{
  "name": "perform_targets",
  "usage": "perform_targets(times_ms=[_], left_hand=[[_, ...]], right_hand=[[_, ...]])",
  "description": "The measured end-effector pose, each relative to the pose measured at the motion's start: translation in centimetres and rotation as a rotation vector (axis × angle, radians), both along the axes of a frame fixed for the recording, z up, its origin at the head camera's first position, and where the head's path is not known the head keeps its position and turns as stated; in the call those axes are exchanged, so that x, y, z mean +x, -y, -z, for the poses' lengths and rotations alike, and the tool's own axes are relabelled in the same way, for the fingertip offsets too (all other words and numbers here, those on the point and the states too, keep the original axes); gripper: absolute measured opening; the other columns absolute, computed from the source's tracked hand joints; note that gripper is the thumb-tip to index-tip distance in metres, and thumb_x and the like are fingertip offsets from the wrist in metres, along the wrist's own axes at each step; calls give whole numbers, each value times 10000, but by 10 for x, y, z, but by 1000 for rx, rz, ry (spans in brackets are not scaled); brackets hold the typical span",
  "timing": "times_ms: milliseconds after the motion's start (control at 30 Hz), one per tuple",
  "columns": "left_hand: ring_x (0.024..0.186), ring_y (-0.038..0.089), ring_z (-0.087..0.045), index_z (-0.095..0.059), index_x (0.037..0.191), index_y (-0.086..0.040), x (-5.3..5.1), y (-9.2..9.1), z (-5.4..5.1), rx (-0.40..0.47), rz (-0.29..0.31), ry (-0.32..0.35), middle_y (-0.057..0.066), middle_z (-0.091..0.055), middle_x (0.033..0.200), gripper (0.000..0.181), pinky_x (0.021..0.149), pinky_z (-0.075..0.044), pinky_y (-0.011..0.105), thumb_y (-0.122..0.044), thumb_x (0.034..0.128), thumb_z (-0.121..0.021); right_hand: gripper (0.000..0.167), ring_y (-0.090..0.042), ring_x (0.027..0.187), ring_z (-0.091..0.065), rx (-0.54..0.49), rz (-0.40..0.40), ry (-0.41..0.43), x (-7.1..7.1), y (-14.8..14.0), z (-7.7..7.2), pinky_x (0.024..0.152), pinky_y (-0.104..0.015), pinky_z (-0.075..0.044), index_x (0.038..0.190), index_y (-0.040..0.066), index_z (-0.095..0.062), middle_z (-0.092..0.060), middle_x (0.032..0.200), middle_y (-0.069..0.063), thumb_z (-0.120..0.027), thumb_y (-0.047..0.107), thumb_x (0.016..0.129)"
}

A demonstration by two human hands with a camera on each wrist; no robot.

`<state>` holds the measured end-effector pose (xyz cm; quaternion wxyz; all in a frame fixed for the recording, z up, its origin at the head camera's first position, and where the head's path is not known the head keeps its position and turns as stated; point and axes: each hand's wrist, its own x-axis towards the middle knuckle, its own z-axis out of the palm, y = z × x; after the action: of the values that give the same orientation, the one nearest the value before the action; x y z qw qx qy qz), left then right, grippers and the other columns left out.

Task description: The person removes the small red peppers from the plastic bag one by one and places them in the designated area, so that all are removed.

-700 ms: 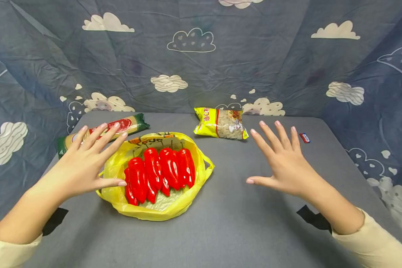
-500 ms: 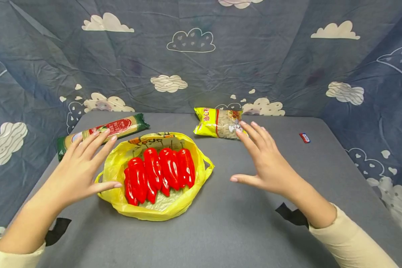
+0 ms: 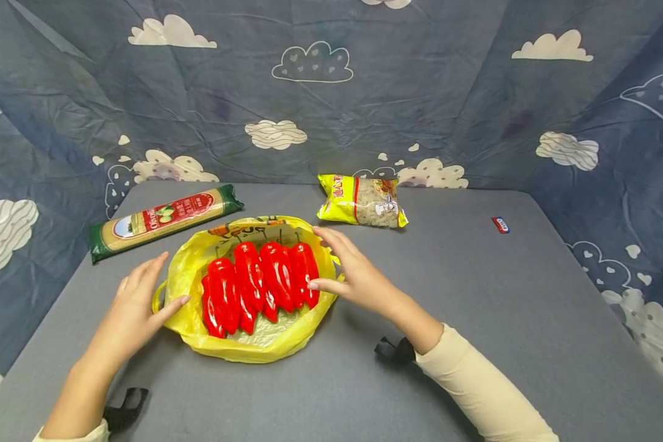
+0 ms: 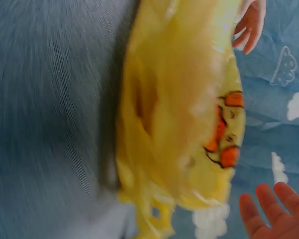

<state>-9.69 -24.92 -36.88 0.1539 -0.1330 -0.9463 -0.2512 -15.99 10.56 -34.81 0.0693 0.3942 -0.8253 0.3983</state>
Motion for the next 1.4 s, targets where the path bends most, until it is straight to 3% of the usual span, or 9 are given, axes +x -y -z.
perform_targets(times_ms=[100,267,433,667,867,1033,1200,1333,1400], left_hand=[[1013,436,-415,-323,1358,5,0,2,8,60,3,43,285,-395,1210,744,822,-319,563,-155,756,-729],[771,232,-533,-378,1338,-19,1,5,13,136,11,73,198,-476,1105,660,635,-457,299,-121,777,-711],[832,7,-502,-382,1342,-24,1,7,16,252,56,115,210,-466,1166,628,647,-430,114,-62,793,-684],[796,-49,-534,-350,1352,-3,2,9,22,411,101,172,219,-437,1220,630,590,-463,150,30,797,-647],[730,19,-563,-367,1346,-12,3,8,23,430,77,173,169,-502,1115,612,529,-448,189,19,802,-646],[712,34,-571,-372,1338,-3,3,8,24,457,68,179,94,-542,988,603,517,-439,193,20,802,-646],[736,16,-569,-378,1332,6,3,8,26,476,71,170,-13,-525,1042,599,522,-443,190,37,797,-644],[758,-2,-566,-378,1331,10,3,9,28,477,71,170,-41,-492,1101,600,533,-449,183,37,795,-646],[758,-6,-562,-380,1329,13,3,9,28,475,70,166,-41,-487,1107,598,534,-447,178,40,793,-647]], right_hand=[[781,-251,1105,-438,-17,5,77,-4,12,13,879,-413,-397,1367,42,-300,-370,1317,-126,-743,217,747],[731,-234,986,-499,-45,11,175,-11,26,30,802,-383,-440,1346,44,-338,-418,1275,-143,-739,195,754],[701,-213,919,-526,-46,21,239,-15,36,37,756,-295,-456,1335,19,-350,-450,1258,-145,-729,165,764],[719,-139,835,-536,43,36,315,-17,46,37,694,-273,-452,1344,50,-350,-503,1153,-75,-728,240,762],[746,-114,826,-512,103,67,312,-19,54,43,709,-242,-430,1348,99,-353,-531,1052,-33,-741,293,742],[803,-138,944,-497,162,105,295,-18,61,44,812,-285,-415,1379,145,-328,-520,1123,-41,-734,381,729],[842,-157,1020,-466,282,165,241,-15,69,41,847,-340,-393,1404,209,-300,-490,1172,-51,-720,452,716],[800,-135,960,-484,298,148,239,-15,72,41,805,-300,-405,1403,198,-308,-514,1135,-50,-718,359,735],[777,-120,781,-514,275,115,281,-16,71,39,697,-262,-431,1405,190,-310,-566,936,-41,-716,303,752]])
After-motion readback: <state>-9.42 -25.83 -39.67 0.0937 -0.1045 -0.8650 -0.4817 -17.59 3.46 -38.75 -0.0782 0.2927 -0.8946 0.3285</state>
